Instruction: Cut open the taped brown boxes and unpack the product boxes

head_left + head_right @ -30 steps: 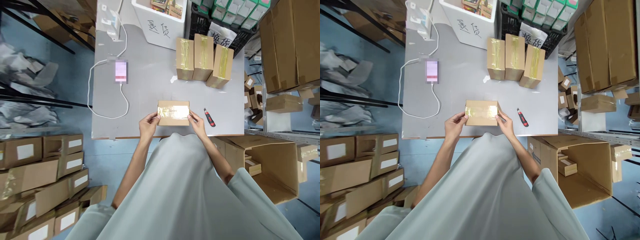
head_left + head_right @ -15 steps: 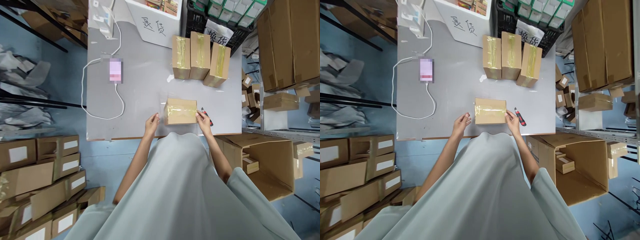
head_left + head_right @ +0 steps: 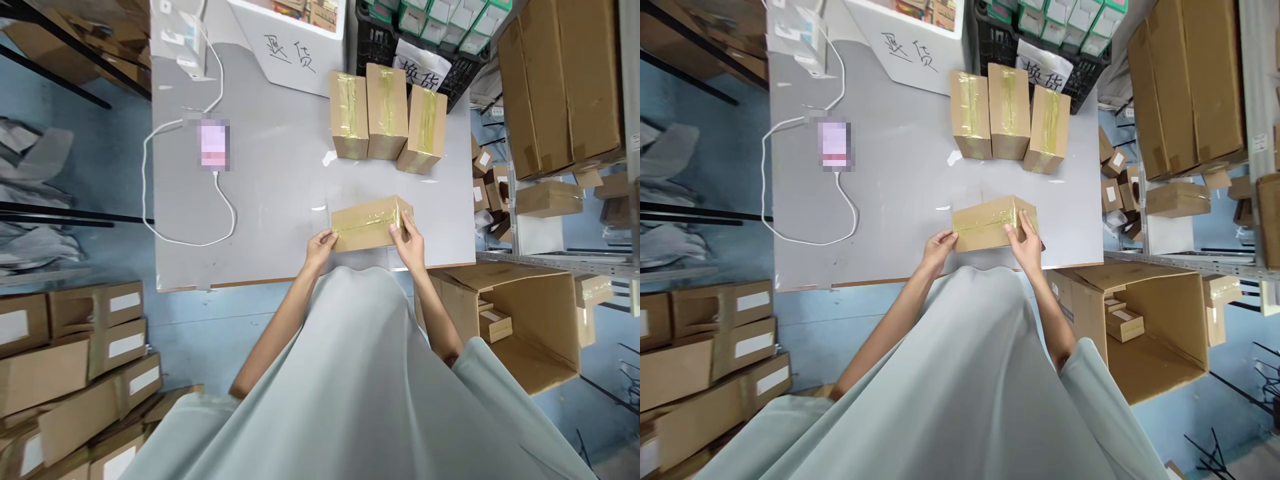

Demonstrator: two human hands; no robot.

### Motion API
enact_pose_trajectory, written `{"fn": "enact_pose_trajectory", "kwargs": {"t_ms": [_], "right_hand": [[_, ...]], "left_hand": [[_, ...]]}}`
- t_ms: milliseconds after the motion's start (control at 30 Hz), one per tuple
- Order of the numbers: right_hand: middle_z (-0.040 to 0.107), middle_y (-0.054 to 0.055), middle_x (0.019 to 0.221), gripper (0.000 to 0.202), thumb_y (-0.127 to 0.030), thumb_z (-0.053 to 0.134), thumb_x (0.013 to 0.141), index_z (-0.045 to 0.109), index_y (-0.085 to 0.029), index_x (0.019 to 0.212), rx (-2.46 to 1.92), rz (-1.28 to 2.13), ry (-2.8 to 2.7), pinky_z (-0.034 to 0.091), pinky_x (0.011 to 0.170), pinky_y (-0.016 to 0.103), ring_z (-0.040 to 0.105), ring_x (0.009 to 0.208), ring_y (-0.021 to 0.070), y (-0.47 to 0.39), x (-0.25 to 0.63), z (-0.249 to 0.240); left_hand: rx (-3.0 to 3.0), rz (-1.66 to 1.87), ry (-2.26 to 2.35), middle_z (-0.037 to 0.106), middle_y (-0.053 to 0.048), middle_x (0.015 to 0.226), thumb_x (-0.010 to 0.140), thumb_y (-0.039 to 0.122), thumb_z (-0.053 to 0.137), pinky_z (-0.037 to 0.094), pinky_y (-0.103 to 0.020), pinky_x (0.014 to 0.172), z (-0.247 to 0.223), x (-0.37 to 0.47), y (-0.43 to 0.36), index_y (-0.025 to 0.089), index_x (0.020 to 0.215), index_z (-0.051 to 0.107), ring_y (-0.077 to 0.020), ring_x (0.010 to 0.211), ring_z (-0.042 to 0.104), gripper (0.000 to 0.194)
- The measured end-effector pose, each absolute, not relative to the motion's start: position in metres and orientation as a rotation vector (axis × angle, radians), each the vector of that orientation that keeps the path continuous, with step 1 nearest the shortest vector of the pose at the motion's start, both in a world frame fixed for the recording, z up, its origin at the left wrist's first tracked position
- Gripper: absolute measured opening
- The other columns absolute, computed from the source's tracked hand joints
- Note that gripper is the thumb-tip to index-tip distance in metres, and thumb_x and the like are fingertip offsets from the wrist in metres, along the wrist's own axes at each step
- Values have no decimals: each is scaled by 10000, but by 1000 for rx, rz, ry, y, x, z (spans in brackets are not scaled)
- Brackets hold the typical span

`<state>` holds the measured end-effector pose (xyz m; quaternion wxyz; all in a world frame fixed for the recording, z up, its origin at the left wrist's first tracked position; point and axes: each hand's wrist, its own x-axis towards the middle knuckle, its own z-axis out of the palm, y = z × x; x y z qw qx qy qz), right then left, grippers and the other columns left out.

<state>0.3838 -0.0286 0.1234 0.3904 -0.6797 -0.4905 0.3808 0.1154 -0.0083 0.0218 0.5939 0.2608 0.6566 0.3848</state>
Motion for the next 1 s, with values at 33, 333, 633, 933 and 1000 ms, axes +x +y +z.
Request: {"fn": "enact_pose_trajectory", "kwargs": {"t_ms": [33, 333, 633, 933, 1000], "right_hand": [[588, 105, 1813, 865, -828, 756, 1015, 714, -259, 1666, -1722, 981, -1231, 289, 1504, 608, 445, 1776, 347, -27, 381, 122], [697, 138, 1695, 925, -846, 773, 969, 779, -155, 1584, -1569, 1283, -1115, 532, 1381, 551, 629, 1644, 381, -25, 344, 75], [858, 144, 1456, 473, -538, 823, 1017, 871, -217, 1362, -1766, 1353, -1258, 687, 1169, 521, 852, 1333, 384, -15, 334, 41], [845, 176, 1453, 491, -559, 855, 951, 840, -203, 1289, -1702, 1435, -1114, 705, 1148, 543, 847, 1326, 361, -19, 357, 31], [852, 194, 1427, 493, -562, 867, 930, 842, -194, 1256, -1704, 1412, -1081, 697, 1161, 555, 824, 1372, 376, -17, 370, 31]], "left_hand": [[607, 906, 1535, 720, -147, 1505, 1128, 447, 798, 684, -537, 1078, 24, 113, -8, 188, 1506, 713, -313, 1282, 756, 466], [676, 1095, 1768, 879, -145, 1260, 879, 336, 923, 669, -503, 1137, 36, 33, -23, 156, 1192, 883, -344, 1212, 830, 363], [770, 1017, 1842, 877, -152, 1282, 891, 416, 889, 652, -481, 1147, 22, 6, -30, 157, 1205, 866, -319, 1165, 827, 408], [397, 881, 1846, 839, -187, 1246, 1064, 572, 762, 648, -417, 1084, -2, 0, -20, 179, 1069, 721, -265, 1171, 819, 395], [397, 843, 1808, 841, -177, 1152, 1051, 574, 785, 656, -429, 1044, -4, 7, -20, 177, 1022, 712, -288, 1131, 821, 405]]}}
